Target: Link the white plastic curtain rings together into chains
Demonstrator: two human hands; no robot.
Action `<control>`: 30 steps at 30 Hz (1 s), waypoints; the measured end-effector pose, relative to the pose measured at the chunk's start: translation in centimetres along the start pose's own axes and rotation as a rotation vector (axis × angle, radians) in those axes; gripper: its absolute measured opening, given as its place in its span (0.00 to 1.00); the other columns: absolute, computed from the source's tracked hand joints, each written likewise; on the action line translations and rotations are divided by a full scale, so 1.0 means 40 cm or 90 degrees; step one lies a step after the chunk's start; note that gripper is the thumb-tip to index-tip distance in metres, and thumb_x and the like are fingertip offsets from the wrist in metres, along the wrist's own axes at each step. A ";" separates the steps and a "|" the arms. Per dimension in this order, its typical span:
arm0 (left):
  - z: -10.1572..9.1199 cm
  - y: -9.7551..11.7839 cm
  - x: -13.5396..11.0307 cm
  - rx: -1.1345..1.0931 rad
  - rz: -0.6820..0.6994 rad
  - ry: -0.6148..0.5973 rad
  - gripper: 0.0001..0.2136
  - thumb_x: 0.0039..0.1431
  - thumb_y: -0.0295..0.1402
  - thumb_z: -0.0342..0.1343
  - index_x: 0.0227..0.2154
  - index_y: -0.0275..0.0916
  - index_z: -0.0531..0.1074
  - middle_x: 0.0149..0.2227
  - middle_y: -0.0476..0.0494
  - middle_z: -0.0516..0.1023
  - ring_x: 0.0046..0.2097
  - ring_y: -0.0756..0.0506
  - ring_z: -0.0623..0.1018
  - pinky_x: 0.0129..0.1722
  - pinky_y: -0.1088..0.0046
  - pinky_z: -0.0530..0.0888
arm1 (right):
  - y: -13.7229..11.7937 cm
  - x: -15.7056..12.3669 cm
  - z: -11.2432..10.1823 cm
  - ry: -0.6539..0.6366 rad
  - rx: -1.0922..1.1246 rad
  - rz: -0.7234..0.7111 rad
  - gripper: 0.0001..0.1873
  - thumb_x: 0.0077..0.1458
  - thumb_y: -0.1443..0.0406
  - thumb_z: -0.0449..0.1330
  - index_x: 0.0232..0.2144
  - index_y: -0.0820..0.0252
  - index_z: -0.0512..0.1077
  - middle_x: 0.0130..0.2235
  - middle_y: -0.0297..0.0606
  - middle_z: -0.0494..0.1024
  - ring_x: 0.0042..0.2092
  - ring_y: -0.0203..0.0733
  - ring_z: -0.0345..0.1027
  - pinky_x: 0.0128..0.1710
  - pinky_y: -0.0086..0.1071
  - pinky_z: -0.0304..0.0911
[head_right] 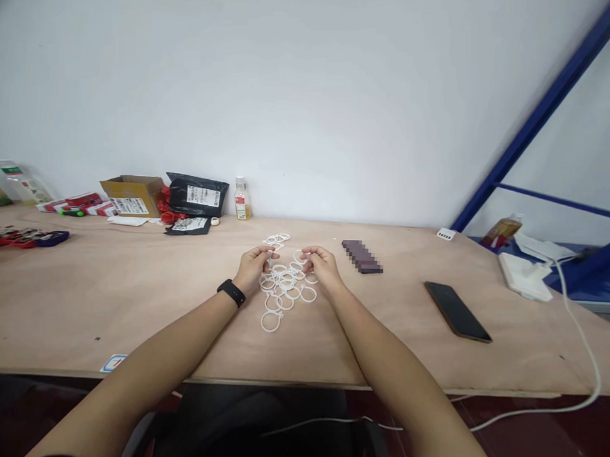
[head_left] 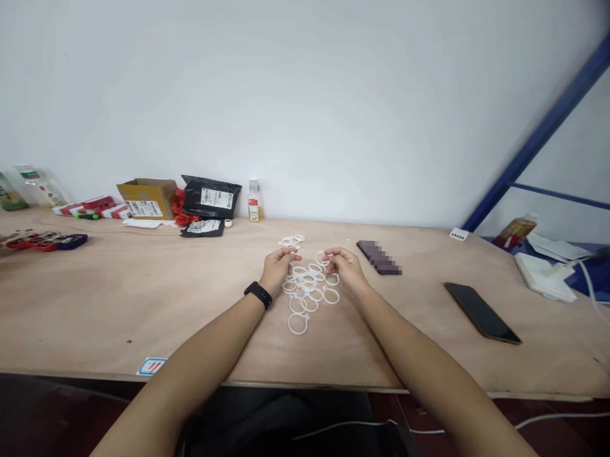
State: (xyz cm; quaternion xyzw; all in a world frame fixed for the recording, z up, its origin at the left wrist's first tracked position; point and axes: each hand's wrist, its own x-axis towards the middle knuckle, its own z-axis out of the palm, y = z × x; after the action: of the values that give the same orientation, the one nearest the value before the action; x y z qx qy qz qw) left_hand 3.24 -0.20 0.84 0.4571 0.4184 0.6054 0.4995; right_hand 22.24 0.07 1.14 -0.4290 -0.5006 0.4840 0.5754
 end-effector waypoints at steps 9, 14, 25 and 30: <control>-0.001 -0.003 0.003 0.029 0.021 0.018 0.09 0.44 0.32 0.53 0.27 0.34 0.75 0.21 0.49 0.75 0.19 0.55 0.62 0.20 0.78 0.58 | 0.003 0.015 -0.015 0.015 -0.078 -0.042 0.11 0.39 0.66 0.51 0.25 0.62 0.71 0.23 0.31 0.72 0.18 0.30 0.63 0.20 0.24 0.56; -0.012 -0.015 0.012 0.052 0.046 0.016 0.09 0.44 0.32 0.49 0.21 0.35 0.74 0.19 0.49 0.71 0.24 0.52 0.67 0.25 0.77 0.61 | 0.006 0.009 -0.026 0.003 -0.151 -0.100 0.15 0.42 0.67 0.49 0.32 0.61 0.72 0.20 0.28 0.69 0.18 0.31 0.61 0.21 0.25 0.55; -0.010 -0.010 0.007 0.093 0.077 0.035 0.11 0.42 0.28 0.45 0.21 0.36 0.73 0.21 0.49 0.69 0.24 0.51 0.65 0.25 0.76 0.61 | 0.006 -0.024 0.004 -0.072 -0.471 -0.279 0.21 0.48 0.69 0.54 0.46 0.57 0.73 0.47 0.40 0.73 0.28 0.32 0.64 0.33 0.30 0.64; -0.011 -0.014 0.007 0.034 0.076 0.011 0.16 0.44 0.28 0.46 0.31 0.34 0.77 0.25 0.48 0.72 0.23 0.53 0.63 0.23 0.77 0.59 | 0.001 0.037 0.034 -0.037 -0.445 -0.237 0.17 0.53 0.65 0.54 0.46 0.57 0.71 0.42 0.37 0.74 0.29 0.33 0.67 0.33 0.30 0.65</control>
State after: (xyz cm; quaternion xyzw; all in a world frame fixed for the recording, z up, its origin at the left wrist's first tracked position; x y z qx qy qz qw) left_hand 2.92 0.13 0.24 0.4891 0.4111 0.6266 0.4463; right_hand 20.94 1.55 1.50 -0.4870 -0.7205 0.1835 0.4583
